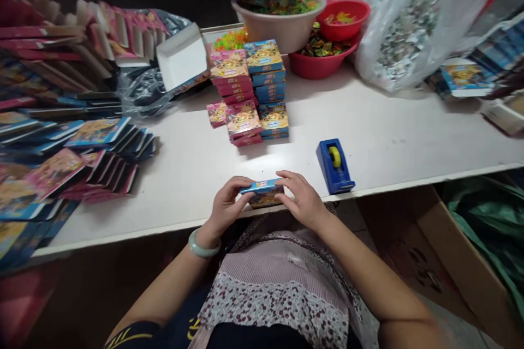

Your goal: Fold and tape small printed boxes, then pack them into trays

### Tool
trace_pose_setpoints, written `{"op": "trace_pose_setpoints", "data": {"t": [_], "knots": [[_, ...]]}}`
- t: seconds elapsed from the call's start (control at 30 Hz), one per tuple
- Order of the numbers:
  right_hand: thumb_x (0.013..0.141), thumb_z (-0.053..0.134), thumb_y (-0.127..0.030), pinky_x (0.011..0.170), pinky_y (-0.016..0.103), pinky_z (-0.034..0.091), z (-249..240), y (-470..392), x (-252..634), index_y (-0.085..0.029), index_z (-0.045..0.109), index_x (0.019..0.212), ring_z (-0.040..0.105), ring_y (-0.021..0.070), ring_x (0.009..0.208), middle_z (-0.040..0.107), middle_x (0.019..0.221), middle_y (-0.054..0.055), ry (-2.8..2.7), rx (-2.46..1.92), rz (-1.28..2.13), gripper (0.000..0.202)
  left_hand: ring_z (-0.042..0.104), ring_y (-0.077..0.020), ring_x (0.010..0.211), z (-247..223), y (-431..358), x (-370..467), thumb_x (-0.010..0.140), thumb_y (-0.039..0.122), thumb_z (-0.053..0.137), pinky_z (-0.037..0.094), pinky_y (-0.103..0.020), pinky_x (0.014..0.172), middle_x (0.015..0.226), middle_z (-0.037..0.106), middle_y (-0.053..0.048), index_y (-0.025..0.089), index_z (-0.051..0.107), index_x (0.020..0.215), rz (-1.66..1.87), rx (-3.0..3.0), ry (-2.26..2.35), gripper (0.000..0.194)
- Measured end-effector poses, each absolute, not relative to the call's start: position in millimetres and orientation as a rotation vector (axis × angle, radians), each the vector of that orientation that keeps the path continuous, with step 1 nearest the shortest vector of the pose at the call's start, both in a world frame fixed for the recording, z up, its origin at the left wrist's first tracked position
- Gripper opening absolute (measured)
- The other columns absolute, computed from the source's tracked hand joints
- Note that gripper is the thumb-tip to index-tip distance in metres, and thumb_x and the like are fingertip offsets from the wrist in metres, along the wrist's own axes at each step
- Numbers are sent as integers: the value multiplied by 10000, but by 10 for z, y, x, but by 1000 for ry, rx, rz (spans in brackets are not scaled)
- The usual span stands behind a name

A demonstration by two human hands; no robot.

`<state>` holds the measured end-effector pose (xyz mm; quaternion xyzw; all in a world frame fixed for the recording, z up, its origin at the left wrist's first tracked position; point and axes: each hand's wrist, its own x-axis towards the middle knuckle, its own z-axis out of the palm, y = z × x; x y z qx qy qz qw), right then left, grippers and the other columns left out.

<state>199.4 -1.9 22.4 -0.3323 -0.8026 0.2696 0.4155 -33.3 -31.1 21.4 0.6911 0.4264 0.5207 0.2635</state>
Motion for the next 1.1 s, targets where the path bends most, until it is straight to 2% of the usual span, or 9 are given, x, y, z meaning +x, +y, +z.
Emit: {"op": "trace_pose_setpoints", "data": {"t": [0.07,0.2,0.33,0.5,0.63,0.8,0.93,1.0,1.1], "knots": [[928,589,-283,823,388,568,275,-49,2296,-256,526,1265,580,244,1138,594,1246,118,-1939,-1028,630,344,650,-143,919,209,-280,-247,858,122,652,565,-271,773,965,657,-42,211,641,1027,1495,1779,1199,191],[933,541,-348,716,398,553,287,-92,2980,-199,643,1094,615,228,832,607,1054,118,-1768,-1581,328,242,635,-152,967,125,-193,-95,866,93,628,551,-313,831,1025,650,-33,241,664,1036,1619,1838,1233,229],[919,519,-398,795,437,528,237,-23,3185,-175,712,1013,608,274,915,574,1075,144,-1817,-1821,299,310,632,-149,963,87,-138,-56,866,69,613,557,-309,819,1034,648,-30,249,655,1067,1552,1996,1247,273],[825,604,-515,665,363,526,142,86,3089,-226,747,844,573,190,718,587,934,76,-1563,-1705,650,323,627,-150,984,91,-124,-97,867,53,599,561,-308,828,1050,636,-36,238,631,1085,1511,2054,1273,288],[718,702,-592,638,331,564,2,-3,3034,-207,721,789,596,196,814,581,1012,78,-1096,-1487,962,392,625,-157,991,51,-98,-103,867,55,598,562,-315,821,1058,632,-41,234,625,1089,1529,2037,1291,286],[771,674,-506,713,329,559,-134,-135,2962,-198,690,703,594,225,948,550,1024,94,-1150,-1576,720,315,625,-172,1049,48,-74,-116,863,41,603,555,-349,868,1120,638,-58,231,621,1095,1512,2066,1258,300],[807,617,-459,685,347,550,-93,-197,3005,-202,648,672,606,229,866,584,948,107,-1326,-1678,578,293,635,-174,1069,69,-64,-118,869,41,595,566,-353,876,1152,649,-70,223,607,1105,1467,2109,1214,299],[816,622,-441,673,342,544,28,-259,2945,-207,659,691,616,213,773,627,841,80,-1394,-1640,672,268,652,-165,1011,76,-70,-98,872,70,605,582,-329,828,1095,663,-62,220,601,1093,1455,2130,1216,267],[825,651,-418,596,305,538,296,-332,2633,-220,721,786,611,167,606,683,727,32,-1351,-1426,1070,214,662,-158,933,105,-95,-51,869,115,626,588,-293,752,1027,662,-60,217,589,1042,1442,2167,1226,204]]}}
